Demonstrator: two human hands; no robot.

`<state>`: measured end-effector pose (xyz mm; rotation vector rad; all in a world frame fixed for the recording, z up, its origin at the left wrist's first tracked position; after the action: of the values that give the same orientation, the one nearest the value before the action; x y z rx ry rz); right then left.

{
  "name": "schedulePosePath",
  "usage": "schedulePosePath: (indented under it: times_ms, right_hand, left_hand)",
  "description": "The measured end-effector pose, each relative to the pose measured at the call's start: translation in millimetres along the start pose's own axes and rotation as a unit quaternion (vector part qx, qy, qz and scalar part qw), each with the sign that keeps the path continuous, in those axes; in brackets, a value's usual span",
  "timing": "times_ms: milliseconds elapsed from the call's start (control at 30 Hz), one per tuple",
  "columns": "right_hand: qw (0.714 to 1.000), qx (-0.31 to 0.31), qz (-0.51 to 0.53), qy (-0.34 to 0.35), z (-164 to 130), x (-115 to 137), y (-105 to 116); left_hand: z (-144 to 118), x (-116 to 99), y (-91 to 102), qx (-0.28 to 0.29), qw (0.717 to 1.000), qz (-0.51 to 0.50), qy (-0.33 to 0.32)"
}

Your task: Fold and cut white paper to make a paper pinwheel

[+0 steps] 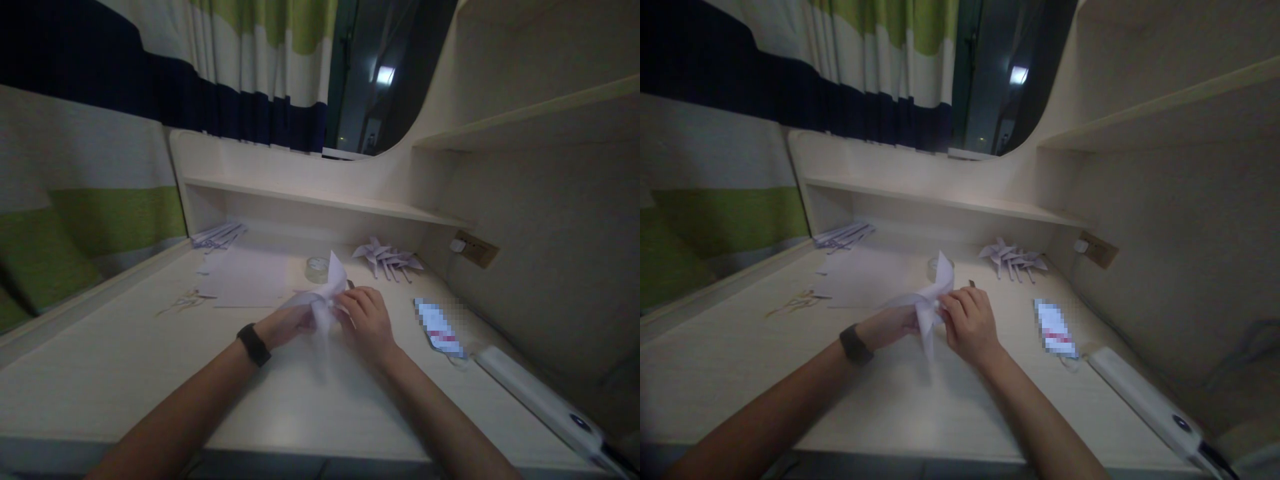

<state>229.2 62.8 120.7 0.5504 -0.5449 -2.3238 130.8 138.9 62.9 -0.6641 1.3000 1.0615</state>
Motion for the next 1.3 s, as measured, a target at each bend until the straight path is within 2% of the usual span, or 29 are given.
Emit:
schedulePosePath:
  times_ms: [167,333,500,633,800,967,1167,1300]
  right_hand:
    - [0.999,0.025,-0.029,0.022,0,7,-4]
    - [1.000,0.009,-0.020,0.019,-1,5,0]
    - [1.000,0.002,0.006,0.004,-3,1,-1]
    - [0.999,-0.014,0.035,-0.024,-4,-5,0]
    - [0.986,-0.035,0.131,-0.097,-3,-18,0]
    - [0.968,-0.031,0.193,-0.156,-3,-28,-5]
    - [0.975,-0.032,0.189,-0.109,-2,-21,-4]
    - [0.973,-0.018,0.201,-0.108,-2,-21,-9]
  left_hand:
    - [2,9,-20.1,0.078,0.985,-0.138,0.065]
    - [5,13,-17.9,0.054,0.980,-0.174,0.077]
    - [7,12,-12.6,0.016,0.990,-0.127,0.063]
    - [6,0,-5.0,-0.042,0.997,-0.065,0.023]
    - [1,-16,-0.8,-0.091,0.995,-0.019,-0.031]
    - [-8,-28,3.8,-0.144,0.983,0.084,-0.077]
    - [-4,-20,0.7,-0.127,0.980,0.139,-0.061]
    - [2,-15,-2.5,-0.098,0.980,0.164,-0.054]
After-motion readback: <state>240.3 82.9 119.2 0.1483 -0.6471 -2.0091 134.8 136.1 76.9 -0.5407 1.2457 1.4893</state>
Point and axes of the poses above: each hand's wrist, its own z-axis towards the middle knuckle, its own y-axis out of the back of the hand, x = y × z, the point moved 10 cm from there along z, towards the middle knuckle, and after that the axes turned 8 degrees about y, right-handed, at the moved point
